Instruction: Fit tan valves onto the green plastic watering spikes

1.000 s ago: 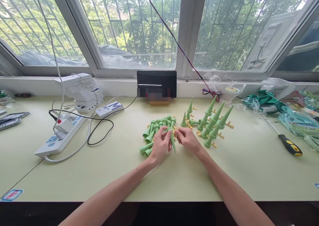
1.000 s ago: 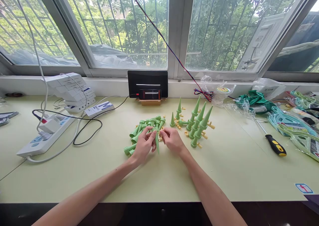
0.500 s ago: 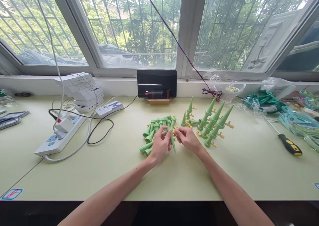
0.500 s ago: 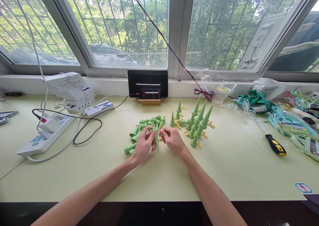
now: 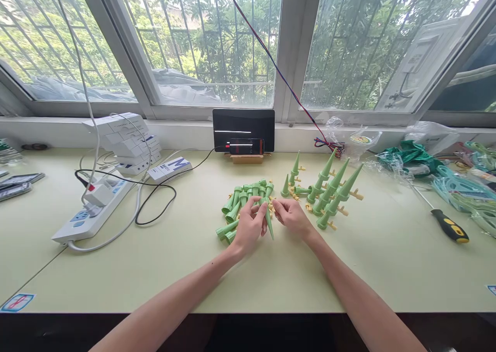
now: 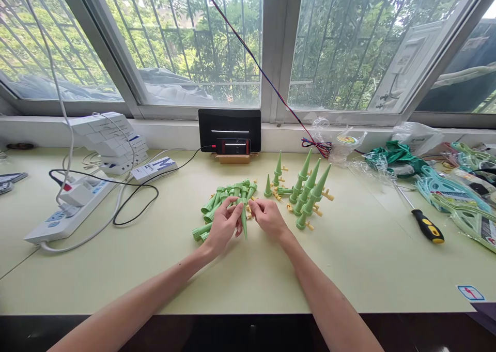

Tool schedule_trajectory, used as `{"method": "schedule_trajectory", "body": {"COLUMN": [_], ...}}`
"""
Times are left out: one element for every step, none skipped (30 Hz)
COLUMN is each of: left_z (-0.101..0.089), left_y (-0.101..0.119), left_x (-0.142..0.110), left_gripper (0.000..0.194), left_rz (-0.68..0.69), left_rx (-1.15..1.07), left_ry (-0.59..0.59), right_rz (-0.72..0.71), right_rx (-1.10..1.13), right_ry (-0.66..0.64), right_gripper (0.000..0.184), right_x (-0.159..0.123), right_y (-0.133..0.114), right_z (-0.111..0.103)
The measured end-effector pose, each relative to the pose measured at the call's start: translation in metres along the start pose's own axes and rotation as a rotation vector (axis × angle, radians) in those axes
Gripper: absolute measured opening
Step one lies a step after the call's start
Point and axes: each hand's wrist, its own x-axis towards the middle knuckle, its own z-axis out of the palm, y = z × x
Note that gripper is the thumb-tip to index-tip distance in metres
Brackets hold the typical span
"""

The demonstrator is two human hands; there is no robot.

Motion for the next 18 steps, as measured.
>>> {"method": "schedule_trajectory", "body": {"left_z": [-0.0001,-0.0001,-0.0002,-0.0002,-0.0002,-0.0002,-0.0003,-0.0004,-0.0005,-0.0006,-0.0007,-0.0009,-0.001,-0.0011,-0.0011,-0.0012,-0.0012,-0.0011], "left_y": [-0.0003,-0.0005,-0.0006,-0.0007,-0.0007,-0.0006,-0.0005,-0.0004,-0.0003,-0.0003,-0.0004,-0.0006,-0.0009,-0.0012,-0.0015,-0.0017,-0.0018,-0.0017], "left_x": [-0.0001,-0.0001,-0.0001,0.0,0.0001,0.0003,0.0005,0.0007,0.0009,0.0011,0.0012,0.0014,0.0014,0.0014,0.0014,0.0012,0.001,0.0008], "left_gripper": [0.031,0.031,0.031,0.031,0.031,0.031,0.032,0.032,0.033,0.034,0.034,0.035,0.035,0.035,0.035,0.035,0.034,0.034], "left_rz": [0.003,0.006,0.008,0.01,0.011,0.011,0.012,0.011,0.01,0.007,0.005,0.002,0.001,0.001,0.002,0.003,0.003,0.003], "left_rx": [0.003,0.004,0.004,0.003,0.001,-0.002,-0.005,-0.007,-0.011,-0.014,-0.018,-0.02,-0.02,-0.019,-0.017,-0.014,-0.012,-0.01], "left_ry": [-0.001,-0.003,-0.005,-0.008,-0.011,-0.013,-0.014,-0.013,-0.011,-0.006,0.0,0.004,0.006,0.008,0.007,0.007,0.006,0.006], "right_rz": [-0.002,-0.004,-0.007,-0.011,-0.016,-0.02,-0.023,-0.023,-0.022,-0.019,-0.015,-0.014,-0.015,-0.017,-0.019,-0.02,-0.018,-0.014], "right_rx": [0.003,0.007,0.011,0.014,0.014,0.014,0.015,0.017,0.021,0.026,0.029,0.026,0.017,0.003,-0.011,-0.023,-0.03,-0.032], "right_ry": [0.002,0.005,0.005,0.004,0.003,0.001,-0.001,-0.002,-0.002,-0.001,0.001,0.005,0.009,0.013,0.015,0.017,0.017,0.015], "right_gripper": [0.052,0.052,0.051,0.05,0.049,0.048,0.046,0.044,0.042,0.041,0.04,0.04,0.041,0.043,0.045,0.047,0.049,0.05], "right_x": [0.0,0.0,-0.0001,-0.0003,-0.0005,-0.0007,-0.0009,-0.0011,-0.0012,-0.0013,-0.0014,-0.0015,-0.0015,-0.0015,-0.0014,-0.0012,-0.001,-0.0008], "right_y": [0.0003,0.0005,0.0006,0.0005,0.0003,-0.0001,-0.0007,-0.0014,-0.0022,-0.003,-0.0037,-0.0043,-0.0047,-0.0049,-0.0048,-0.0046,-0.0044,-0.0041], "right_z": [-0.0001,-0.0002,-0.0004,-0.0007,-0.0011,-0.0014,-0.0017,-0.0019,-0.002,-0.0019,-0.0018,-0.0016,-0.0013,-0.0009,-0.0007,-0.0004,-0.0003,-0.0003]}}
